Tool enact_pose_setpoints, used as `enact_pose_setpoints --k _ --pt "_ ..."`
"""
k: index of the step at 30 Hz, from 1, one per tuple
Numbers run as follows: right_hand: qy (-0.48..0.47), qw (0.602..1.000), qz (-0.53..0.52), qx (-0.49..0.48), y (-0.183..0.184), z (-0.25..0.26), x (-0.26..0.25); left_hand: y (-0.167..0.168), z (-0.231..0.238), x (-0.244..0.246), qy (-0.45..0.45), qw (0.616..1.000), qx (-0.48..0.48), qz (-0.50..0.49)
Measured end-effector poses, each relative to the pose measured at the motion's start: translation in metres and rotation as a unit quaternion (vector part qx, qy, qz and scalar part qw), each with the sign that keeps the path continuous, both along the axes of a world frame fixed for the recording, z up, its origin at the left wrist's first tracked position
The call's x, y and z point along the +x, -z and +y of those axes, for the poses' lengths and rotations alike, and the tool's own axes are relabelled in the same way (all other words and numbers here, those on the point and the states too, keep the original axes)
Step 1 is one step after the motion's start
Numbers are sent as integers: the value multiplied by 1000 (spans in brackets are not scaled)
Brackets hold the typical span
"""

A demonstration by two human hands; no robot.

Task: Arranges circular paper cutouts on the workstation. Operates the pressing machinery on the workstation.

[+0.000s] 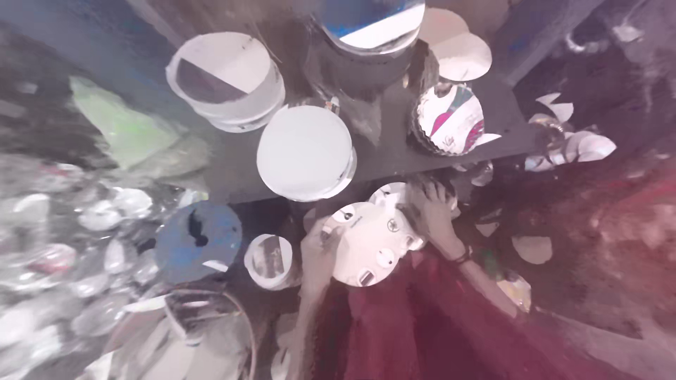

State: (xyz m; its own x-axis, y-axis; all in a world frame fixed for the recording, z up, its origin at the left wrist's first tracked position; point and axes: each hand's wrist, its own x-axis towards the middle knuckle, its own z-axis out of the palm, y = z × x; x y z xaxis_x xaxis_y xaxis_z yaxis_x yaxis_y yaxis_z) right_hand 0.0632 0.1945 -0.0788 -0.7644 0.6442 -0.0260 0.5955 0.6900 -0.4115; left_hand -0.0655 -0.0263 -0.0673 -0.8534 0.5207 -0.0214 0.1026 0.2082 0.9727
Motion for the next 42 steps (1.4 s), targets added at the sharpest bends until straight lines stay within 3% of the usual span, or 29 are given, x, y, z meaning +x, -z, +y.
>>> enact_pose_setpoints --k 3,6,10,12,16,20,22,25,29,31,35,42 --pt "-2 978 206 28 -1 -2 1 -2 -13 -8 -29 998 41 -43" --pt "-36 926 350 -133 -16 -16 -3 -1 -19 -4 -28 988 121 -90" --pt "-171 897 266 -309 -37 -36 -12 1 -21 2 125 967 175 -135" --pt "-195 913 243 -262 -46 -36 -22 3 -24 5 202 955 160 -145" --pt "-156 941 297 -45 -74 -17 -59 7 -30 14 309 921 148 -187" --pt "-245 925 289 37 -101 -21 -113 9 -37 12 257 930 177 -195" --pt "-323 925 196 48 -109 -34 -131 7 -45 4 202 949 193 -146" --pt "-351 934 51 36 -108 -51 -142 0 -65 -9 88 980 167 -67" --pt "-309 945 96 49 -110 -43 -150 -16 -88 -21 24 975 210 -63" --pt "-261 954 137 61 -113 -32 -161 -27 -87 -29 32 972 225 -59" --pt "-219 968 117 44 -120 -18 -179 -44 -57 -53 62 973 223 -22" --pt "-204 967 102 -111 -126 8 -197 -38 -21 -75 44 971 227 -58"
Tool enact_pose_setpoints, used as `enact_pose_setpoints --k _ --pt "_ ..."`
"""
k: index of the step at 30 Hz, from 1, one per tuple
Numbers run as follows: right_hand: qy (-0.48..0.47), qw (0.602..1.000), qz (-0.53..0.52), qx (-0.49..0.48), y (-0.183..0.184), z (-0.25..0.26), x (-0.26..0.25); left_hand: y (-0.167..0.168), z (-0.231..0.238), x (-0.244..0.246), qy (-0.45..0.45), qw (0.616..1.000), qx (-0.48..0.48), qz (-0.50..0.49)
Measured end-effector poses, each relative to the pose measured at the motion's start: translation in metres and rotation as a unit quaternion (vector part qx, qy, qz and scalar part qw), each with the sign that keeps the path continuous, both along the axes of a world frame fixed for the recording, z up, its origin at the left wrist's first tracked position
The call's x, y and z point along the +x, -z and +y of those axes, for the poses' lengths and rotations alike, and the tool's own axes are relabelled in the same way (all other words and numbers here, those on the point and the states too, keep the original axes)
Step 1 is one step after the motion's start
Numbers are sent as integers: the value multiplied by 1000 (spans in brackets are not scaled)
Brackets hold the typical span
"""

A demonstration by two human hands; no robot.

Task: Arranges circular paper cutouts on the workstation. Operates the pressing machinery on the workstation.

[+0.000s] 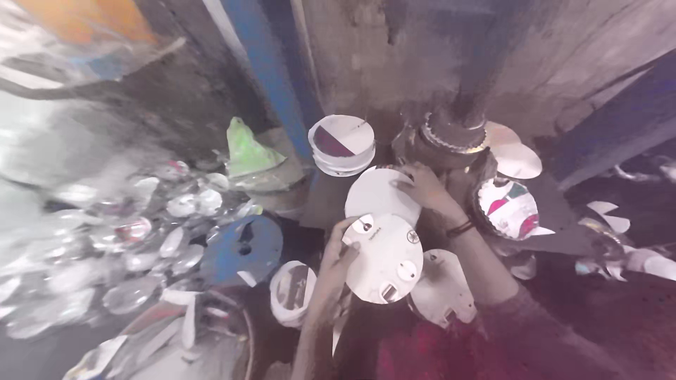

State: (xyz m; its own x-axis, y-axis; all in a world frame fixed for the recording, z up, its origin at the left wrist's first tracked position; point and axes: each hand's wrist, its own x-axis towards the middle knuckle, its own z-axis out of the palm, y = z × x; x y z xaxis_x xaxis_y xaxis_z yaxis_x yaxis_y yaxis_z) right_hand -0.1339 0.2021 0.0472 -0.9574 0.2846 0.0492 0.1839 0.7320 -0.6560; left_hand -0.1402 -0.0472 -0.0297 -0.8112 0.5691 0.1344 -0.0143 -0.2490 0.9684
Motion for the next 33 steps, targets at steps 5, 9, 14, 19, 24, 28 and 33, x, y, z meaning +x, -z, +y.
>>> enact_pose_setpoints --k 5,9,14,19,24,28,33 --pt "2 972 231 -42 -14 -17 24 5 -6 4 -1 997 72 -40" --pt "-10 839 520 162 -7 -37 42 2 -11 12 -129 970 167 -117" --pt "-133 938 234 221 48 -40 54 10 -1 -2 -191 869 390 -236" --pt "-56 973 139 174 13 -27 14 3 41 -10 -269 850 412 -191" --pt "-62 969 91 221 32 -28 -16 -21 84 -9 -439 873 186 -103" --pt "-51 970 134 197 35 -33 -14 -21 95 -14 -474 861 162 -87" --pt "-10 967 94 237 30 -21 -30 -20 78 -18 -447 864 184 -138"
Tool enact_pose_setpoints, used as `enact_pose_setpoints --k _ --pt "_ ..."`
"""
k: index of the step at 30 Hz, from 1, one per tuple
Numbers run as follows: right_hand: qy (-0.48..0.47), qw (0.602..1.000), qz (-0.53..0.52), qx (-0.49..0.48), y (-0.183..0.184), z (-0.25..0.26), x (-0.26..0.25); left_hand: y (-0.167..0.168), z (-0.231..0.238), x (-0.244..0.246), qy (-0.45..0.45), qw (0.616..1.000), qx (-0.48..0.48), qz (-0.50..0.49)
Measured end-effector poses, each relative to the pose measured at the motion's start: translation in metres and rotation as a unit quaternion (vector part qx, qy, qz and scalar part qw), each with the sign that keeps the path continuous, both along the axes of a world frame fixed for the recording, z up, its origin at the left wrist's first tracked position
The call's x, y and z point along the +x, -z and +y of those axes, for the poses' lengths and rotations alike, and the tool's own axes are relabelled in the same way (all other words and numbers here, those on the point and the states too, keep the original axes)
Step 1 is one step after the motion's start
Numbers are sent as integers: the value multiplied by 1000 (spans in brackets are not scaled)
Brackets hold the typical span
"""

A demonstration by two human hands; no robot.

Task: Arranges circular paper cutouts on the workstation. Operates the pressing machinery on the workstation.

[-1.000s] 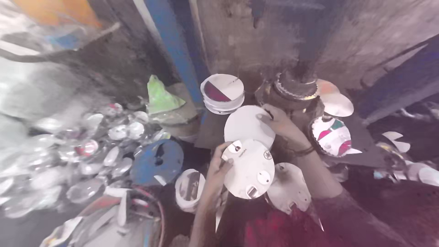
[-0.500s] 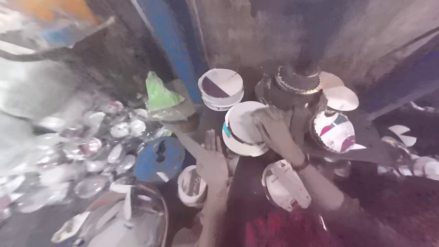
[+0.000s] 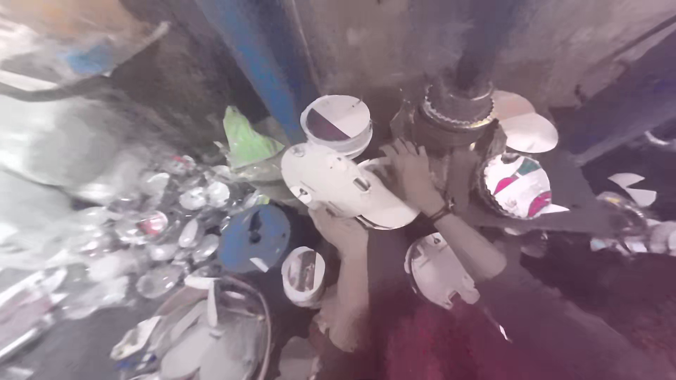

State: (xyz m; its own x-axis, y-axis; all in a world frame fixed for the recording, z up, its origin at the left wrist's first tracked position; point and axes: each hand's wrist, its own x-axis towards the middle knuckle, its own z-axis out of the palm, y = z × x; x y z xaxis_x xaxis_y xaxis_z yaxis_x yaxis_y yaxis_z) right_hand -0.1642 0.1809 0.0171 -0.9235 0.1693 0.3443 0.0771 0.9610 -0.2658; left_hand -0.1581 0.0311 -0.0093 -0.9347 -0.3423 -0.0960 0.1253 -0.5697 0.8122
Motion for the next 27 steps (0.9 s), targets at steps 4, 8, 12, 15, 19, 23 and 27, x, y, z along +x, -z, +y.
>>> enact_pose_setpoints --k 4,8,12,15,19,23,27 --pt "8 996 92 -11 5 3 1 7 -39 4 0 1000 9 9" --pt "-13 996 73 -57 -9 0 22 1 -89 22 44 980 -181 71" --pt "-89 991 -84 -58 -17 -4 69 14 -132 39 102 956 -256 102" --pt "-202 971 -127 -29 -4 -1 103 26 -153 50 121 936 -314 104" --pt "-231 971 66 -7 -1 9 121 36 -168 54 124 905 -380 146" --pt "-77 934 304 -172 -39 14 127 21 -162 55 139 923 -310 182" --pt "-151 928 137 -313 -49 -21 127 3 -148 68 265 924 -230 152"
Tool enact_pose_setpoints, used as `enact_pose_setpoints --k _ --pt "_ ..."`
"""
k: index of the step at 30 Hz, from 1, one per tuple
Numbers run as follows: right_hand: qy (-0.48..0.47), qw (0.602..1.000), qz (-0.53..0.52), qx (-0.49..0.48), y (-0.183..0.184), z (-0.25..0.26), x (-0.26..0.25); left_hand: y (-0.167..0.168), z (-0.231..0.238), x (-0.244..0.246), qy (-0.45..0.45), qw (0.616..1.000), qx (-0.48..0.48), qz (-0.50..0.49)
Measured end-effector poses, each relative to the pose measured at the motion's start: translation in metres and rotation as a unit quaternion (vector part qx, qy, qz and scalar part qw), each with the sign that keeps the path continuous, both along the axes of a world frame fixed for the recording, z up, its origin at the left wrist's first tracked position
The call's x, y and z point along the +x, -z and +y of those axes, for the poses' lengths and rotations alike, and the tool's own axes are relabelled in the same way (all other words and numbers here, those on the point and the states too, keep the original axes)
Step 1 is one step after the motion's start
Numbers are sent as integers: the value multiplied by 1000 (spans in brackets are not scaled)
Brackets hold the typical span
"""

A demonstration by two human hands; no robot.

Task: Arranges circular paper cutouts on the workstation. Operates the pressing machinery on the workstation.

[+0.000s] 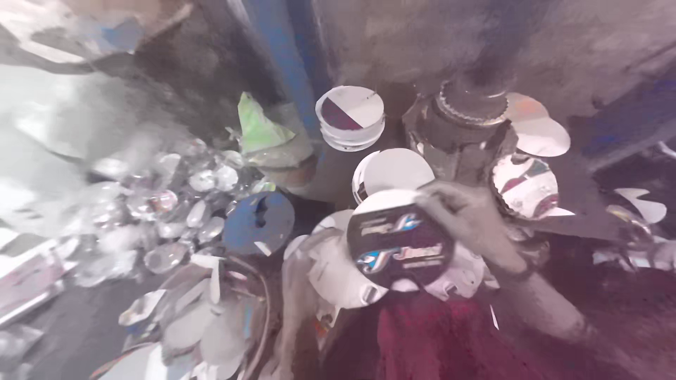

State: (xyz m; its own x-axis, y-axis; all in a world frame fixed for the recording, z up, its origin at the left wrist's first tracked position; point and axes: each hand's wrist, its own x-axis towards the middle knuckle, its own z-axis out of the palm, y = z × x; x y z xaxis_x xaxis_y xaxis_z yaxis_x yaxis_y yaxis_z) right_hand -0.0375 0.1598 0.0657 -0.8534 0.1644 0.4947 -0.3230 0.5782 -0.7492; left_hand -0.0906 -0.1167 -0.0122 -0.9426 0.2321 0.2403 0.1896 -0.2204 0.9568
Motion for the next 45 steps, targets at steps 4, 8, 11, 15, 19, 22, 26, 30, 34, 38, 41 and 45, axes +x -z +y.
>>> enact_pose_setpoints --k 4,8,11,15,19,22,26,30,34,38,41,45 --pt "-5 994 -3 111 27 -12 -13 3 15 4 -29 998 -60 -12" --pt "-13 991 -62 119 39 -2 -10 11 17 12 37 994 -13 -102" --pt "-8 990 -90 107 43 -14 2 8 29 27 78 972 70 -212" --pt "36 976 -50 209 51 -3 4 14 28 32 109 969 43 -216" --pt "5 961 1 276 55 20 -5 18 26 25 106 978 22 -180" --pt "-32 927 -76 367 56 41 -9 14 20 18 13 989 -12 -148" --pt "-57 919 8 390 67 59 -6 14 -4 0 -22 994 -42 -94" --pt "33 937 142 319 55 64 -1 21 -15 -6 -20 993 42 -113" --pt "197 959 172 107 24 55 -5 16 -7 -4 -16 985 120 -126" --pt "141 989 39 -9 27 46 -8 14 5 -4 8 982 132 -136" --pt "92 993 -44 -64 34 22 -7 13 23 1 24 984 134 -113" --pt "-65 977 -126 -157 40 -17 5 14 43 10 66 980 125 -137"
